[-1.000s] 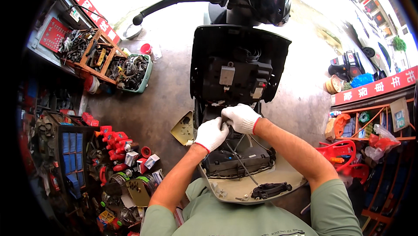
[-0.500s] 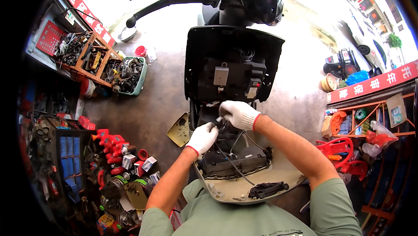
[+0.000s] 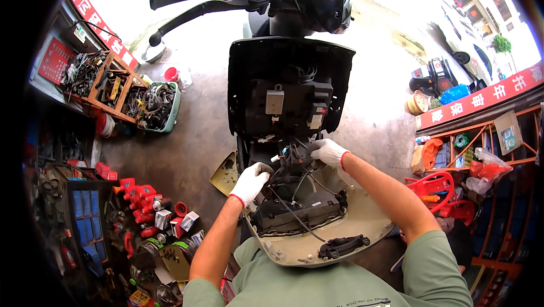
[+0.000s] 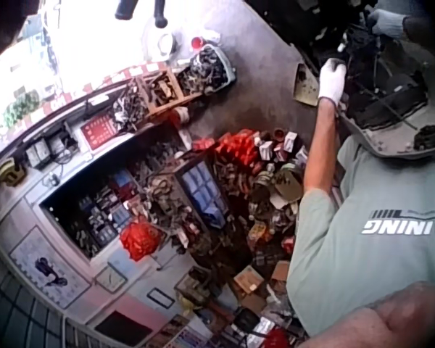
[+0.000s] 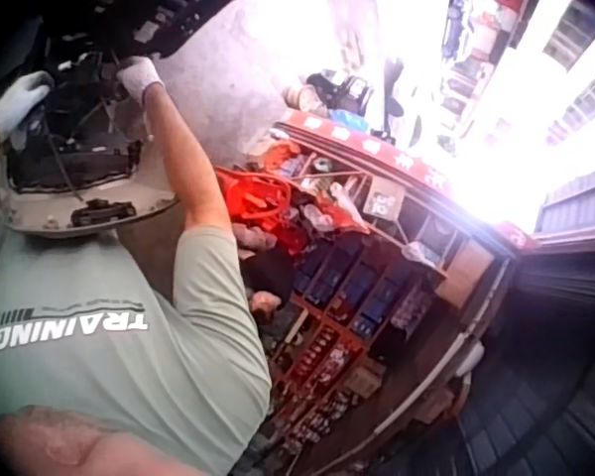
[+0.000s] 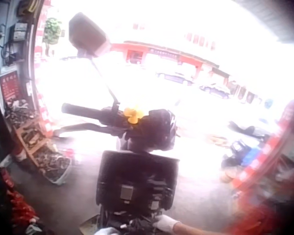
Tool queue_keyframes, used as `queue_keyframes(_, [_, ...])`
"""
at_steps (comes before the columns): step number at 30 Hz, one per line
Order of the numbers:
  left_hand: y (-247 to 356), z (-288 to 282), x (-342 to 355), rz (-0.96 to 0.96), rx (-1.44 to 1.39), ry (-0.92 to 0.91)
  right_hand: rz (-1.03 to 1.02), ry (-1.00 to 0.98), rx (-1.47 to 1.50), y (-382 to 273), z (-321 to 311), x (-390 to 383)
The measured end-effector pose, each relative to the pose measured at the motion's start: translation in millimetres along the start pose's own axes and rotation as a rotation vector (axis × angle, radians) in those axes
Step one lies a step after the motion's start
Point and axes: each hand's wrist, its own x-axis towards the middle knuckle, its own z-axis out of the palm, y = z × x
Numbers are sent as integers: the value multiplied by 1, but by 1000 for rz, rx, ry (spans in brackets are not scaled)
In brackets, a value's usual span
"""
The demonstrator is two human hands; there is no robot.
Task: The person removes the plastic front panel and internal electronic components of a scooter using a screwdriver and by hand, disconnecting wires and setting parts aside in a plastic tray.
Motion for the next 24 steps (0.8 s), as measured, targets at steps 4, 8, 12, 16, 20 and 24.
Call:
queue_keyframes(4, [21, 0, 2, -31, 22, -32, 35, -83, 142, -6, 14, 3])
queue_keyframes(8, [20, 1, 1, -102, -162, -48, 64, -173, 179, -16, 11, -10])
queue_keyframes(12, [11, -2, 7, -68, -268, -63, 96, -194, 217, -16, 4, -20])
queue_keyframes(16, [7, 0, 10, -43, -228, -44, 112, -229, 214, -5, -4, -17])
queue_keyframes(20, [2, 3, 12, -56, -287, -25, 127, -227, 256, -8, -6, -25])
queue_keyframes(24, [20, 6, 8, -113, -274, -29, 100, -166, 241, 2, -6, -19])
